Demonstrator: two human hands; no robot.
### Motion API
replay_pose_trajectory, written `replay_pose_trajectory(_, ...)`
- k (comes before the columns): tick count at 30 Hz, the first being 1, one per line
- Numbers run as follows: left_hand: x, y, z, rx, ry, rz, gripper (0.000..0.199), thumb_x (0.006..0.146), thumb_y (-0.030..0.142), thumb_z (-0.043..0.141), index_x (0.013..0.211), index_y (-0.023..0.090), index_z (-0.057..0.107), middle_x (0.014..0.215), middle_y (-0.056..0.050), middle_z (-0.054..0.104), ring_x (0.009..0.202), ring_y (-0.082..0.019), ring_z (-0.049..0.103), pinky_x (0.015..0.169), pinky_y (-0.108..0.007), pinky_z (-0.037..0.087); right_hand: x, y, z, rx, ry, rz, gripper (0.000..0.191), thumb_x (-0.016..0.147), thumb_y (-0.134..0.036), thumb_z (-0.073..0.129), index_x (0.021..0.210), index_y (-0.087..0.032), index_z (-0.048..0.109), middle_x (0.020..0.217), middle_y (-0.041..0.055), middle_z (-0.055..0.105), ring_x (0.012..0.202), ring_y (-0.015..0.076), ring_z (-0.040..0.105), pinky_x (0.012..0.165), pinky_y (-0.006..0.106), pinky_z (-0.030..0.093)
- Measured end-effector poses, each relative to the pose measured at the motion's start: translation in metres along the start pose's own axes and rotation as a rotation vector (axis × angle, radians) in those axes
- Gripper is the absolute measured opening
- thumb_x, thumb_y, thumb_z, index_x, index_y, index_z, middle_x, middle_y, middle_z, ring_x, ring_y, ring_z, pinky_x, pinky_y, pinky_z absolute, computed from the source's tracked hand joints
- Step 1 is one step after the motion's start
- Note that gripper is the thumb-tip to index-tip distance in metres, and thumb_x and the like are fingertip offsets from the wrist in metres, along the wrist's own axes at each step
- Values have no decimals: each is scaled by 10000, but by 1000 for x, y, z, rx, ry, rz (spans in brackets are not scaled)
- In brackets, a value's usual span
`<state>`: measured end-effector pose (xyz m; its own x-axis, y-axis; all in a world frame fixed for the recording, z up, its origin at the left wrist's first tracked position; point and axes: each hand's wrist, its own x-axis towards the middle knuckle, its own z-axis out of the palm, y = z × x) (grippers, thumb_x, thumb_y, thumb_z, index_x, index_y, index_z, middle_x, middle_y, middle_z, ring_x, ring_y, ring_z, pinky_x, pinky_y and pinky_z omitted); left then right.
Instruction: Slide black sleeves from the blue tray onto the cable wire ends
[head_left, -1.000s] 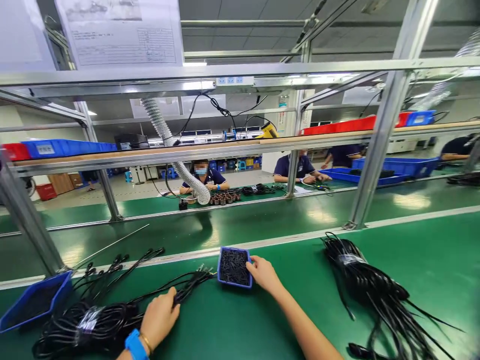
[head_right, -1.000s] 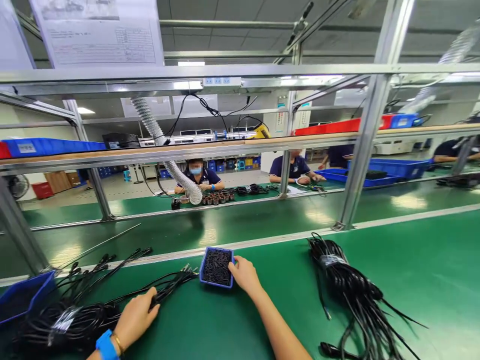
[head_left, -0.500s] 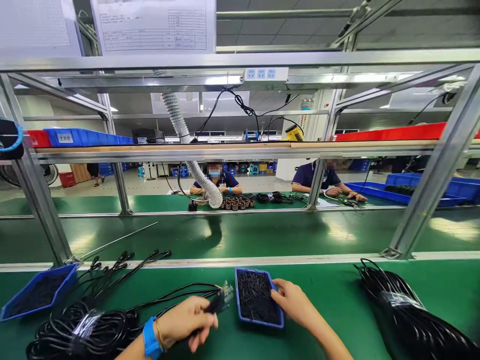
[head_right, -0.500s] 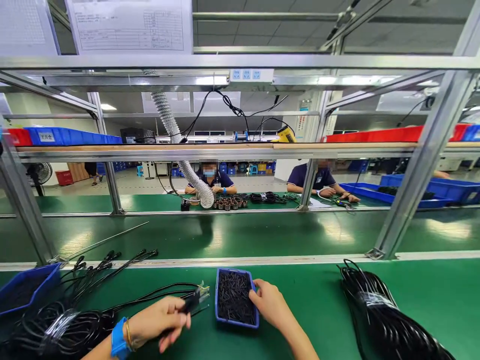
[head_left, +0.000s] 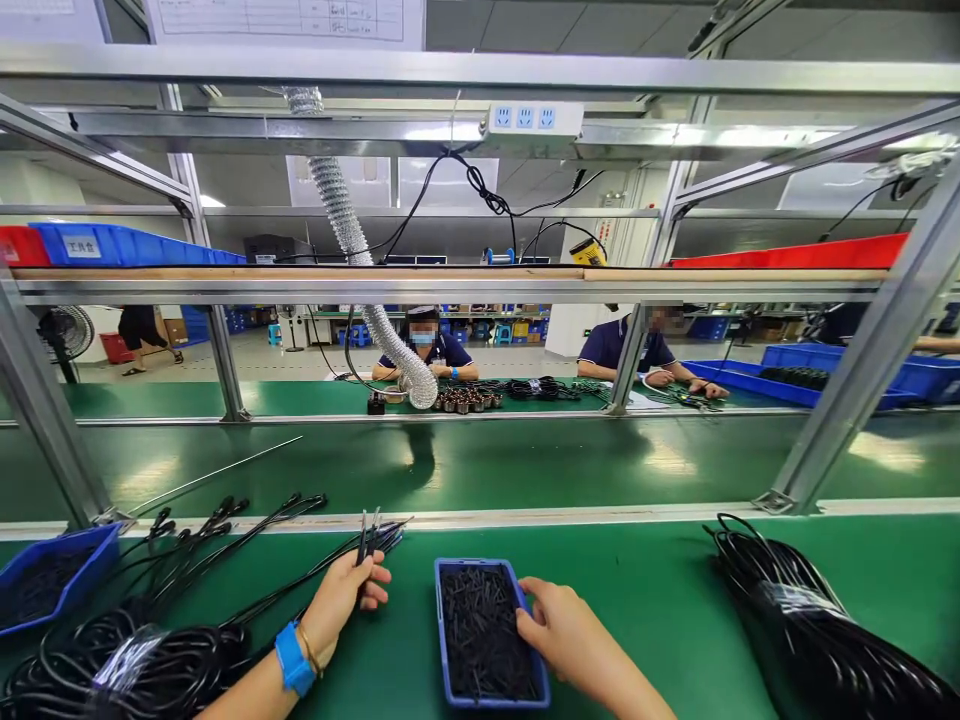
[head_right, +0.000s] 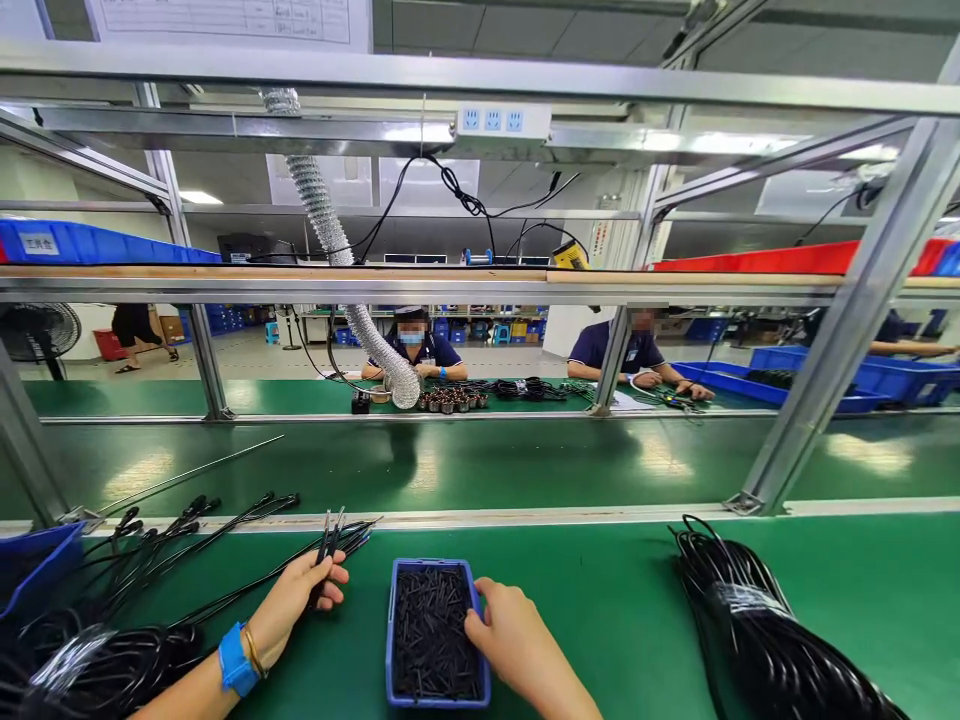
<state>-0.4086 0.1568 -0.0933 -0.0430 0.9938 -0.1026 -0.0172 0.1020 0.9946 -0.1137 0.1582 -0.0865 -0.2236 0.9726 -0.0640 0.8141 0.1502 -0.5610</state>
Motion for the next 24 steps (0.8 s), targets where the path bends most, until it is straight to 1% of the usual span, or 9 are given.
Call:
replay_pose_trajectory(3, -25, 20, 5, -46, -136, 7, 402, 821, 538, 597, 948, 160, 550, 647, 25, 586, 411, -60, 443, 406, -202, 276, -3, -15, 10, -29, 0, -39, 278, 848, -165, 457, 1003, -128, 685, 666, 55, 702, 546, 179, 627, 551, 249, 385)
replay_pose_trajectory(6, -54, 36, 19, -172, -306, -33, 427, 788, 563, 651, 913, 172, 533, 578, 86, 472, 357, -8, 241, 382, -190, 160, -6, -23, 14, -51, -1, -59, 300, 851, -172, 458, 1046, -137, 684, 711, 71, 713, 658, 214, 646, 602, 268, 380)
replay_pose_trajectory(8, -68, 38, 33, -260, -424, -79, 459, 757, 591, 674, 913, 185, 528, 560, 100, 437, 340, -5, 203, 371, -197, 136, -7, -26, 15, -69, 5, -61, 320, 850, -173, 459, 1079, -124, 677, 745, 88, 718, 702, 232, 647, 623, 280, 382)
replay_pose_trajectory(11, -77, 28, 50, -272, -556, -102, 556, 702, 658, 685, 949, 179, 545, 523, 95, 457, 307, -13, 234, 361, -214, 130, -7, -25, 15, -94, 9, -58, 340, 844, -169, 468, 1113, -115, 668, 770, 97, 722, 728, 244, 649, 642, 289, 393)
replay_pose_trajectory(15, -68, 14, 59, -289, -458, -98, 598, 678, 679, 679, 939, 148, 590, 586, 32, 560, 357, -48, 411, 381, -206, 241, -8, -22, 10, -114, 23, -54, 344, 873, -263, 485, 1154, -170, 659, 795, 81, 726, 770, 250, 664, 680, 299, 430)
replay_pose_trajectory(18, -58, 12, 60, -271, -398, -104, 561, 627, 629, 746, 861, 140, 600, 669, -3, 598, 474, -96, 555, 452, -214, 388, -11, -24, 4, -19, 269, -97, 383, 852, -452, 524, 1110, -215, 678, 934, 103, 704, 914, 285, 637, 783, 345, 464)
replay_pose_trajectory(20, -53, 12, 63, -206, -390, -77, 540, 599, 601, 779, 813, 149, 576, 699, -1, 599, 514, -115, 601, 483, -221, 430, -15, -31, 3, 180, 358, -173, 424, 816, -529, 549, 1070, -218, 686, 891, 91, 682, 852, 266, 624, 763, 348, 483)
replay_pose_trajectory(22, -50, 12, 67, -126, -410, -54, 548, 582, 609, 784, 791, 164, 541, 711, 5, 600, 482, -112, 596, 458, -219, 419, -21, -41, 5, 440, 249, -238, 447, 769, -573, 609, 1013, -208, 688, 766, 52, 661, 708, 216, 603, 670, 312, 489)
replay_pose_trajectory(24, -50, 10, 68, -43, -475, -58, 551, 595, 626, 767, 802, 170, 537, 701, 3, 609, 418, -72, 514, 414, -200, 345, -25, -52, 13, 661, 96, -240, 444, 726, -608, 658, 879, -192, 681, 682, 27, 642, 598, 170, 569, 572, 272, 470)
